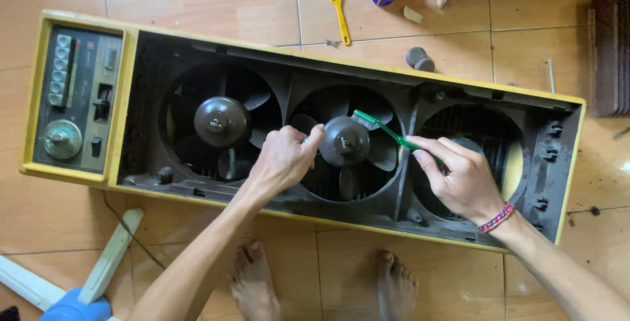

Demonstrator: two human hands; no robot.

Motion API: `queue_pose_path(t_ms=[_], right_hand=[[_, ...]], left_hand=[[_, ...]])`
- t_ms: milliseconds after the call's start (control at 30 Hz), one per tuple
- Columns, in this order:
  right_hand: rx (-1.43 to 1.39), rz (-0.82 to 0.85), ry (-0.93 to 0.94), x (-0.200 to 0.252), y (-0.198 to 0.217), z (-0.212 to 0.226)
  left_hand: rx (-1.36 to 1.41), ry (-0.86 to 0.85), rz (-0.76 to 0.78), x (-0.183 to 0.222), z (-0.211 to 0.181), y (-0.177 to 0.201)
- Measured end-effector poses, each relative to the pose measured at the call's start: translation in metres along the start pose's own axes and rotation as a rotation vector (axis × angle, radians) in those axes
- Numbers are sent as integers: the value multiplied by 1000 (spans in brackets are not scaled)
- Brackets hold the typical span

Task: Cleaning and polishing the blades of a vintage fan unit using a toothbrush and liquid polish.

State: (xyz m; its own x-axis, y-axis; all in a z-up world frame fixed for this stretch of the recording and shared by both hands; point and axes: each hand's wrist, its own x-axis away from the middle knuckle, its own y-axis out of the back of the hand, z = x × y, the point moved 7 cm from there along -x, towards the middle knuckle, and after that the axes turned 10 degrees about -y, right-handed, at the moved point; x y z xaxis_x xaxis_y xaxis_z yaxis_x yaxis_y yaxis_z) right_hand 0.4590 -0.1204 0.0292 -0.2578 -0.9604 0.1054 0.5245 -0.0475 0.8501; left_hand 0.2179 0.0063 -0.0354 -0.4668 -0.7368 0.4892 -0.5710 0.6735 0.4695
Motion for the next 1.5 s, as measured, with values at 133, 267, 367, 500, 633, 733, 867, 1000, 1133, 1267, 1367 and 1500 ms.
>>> queue_pose_path(t_ms=[133,267,367,500,633,733,867,1000,1133,1267,1367,1500], right_hand=[[-40,0,-12,1,-6,-1],[-29,-14,-20,7,-12,-2],[-55,-13,-36,8,-15,-1],[-64,-11,-58,11,-18,0],[-86,4,-60,10,-20,4],[-45,24,-33,6,-21,11],[25,7,75,1,-27,23],[138,-1,173,-3,-35,34],[343,-107,218,-6,-32,35],[285,-19,254,-7,-44,34],[292,-34,267,-11,-46,28],[294,10,292,0,-47,41]], left_hand=[[-5,-18,-19,4,-2,-1],[-77,-57,-87,7,-5,8],[-84,-75,-111,8,-8,13],[-97,-62,-135,10,-6,16],[-104,-114,-124,12,-8,15],[-89,-120,-134,11,-5,15],[-107,-132,-134,16,-8,21],[-106,-182,-136,23,-15,27],[-173,-243,-122,19,5,20],[-295,-380,-72,10,11,12],[-348,-336,3,6,16,9],[-427,-230,114,0,27,4]])
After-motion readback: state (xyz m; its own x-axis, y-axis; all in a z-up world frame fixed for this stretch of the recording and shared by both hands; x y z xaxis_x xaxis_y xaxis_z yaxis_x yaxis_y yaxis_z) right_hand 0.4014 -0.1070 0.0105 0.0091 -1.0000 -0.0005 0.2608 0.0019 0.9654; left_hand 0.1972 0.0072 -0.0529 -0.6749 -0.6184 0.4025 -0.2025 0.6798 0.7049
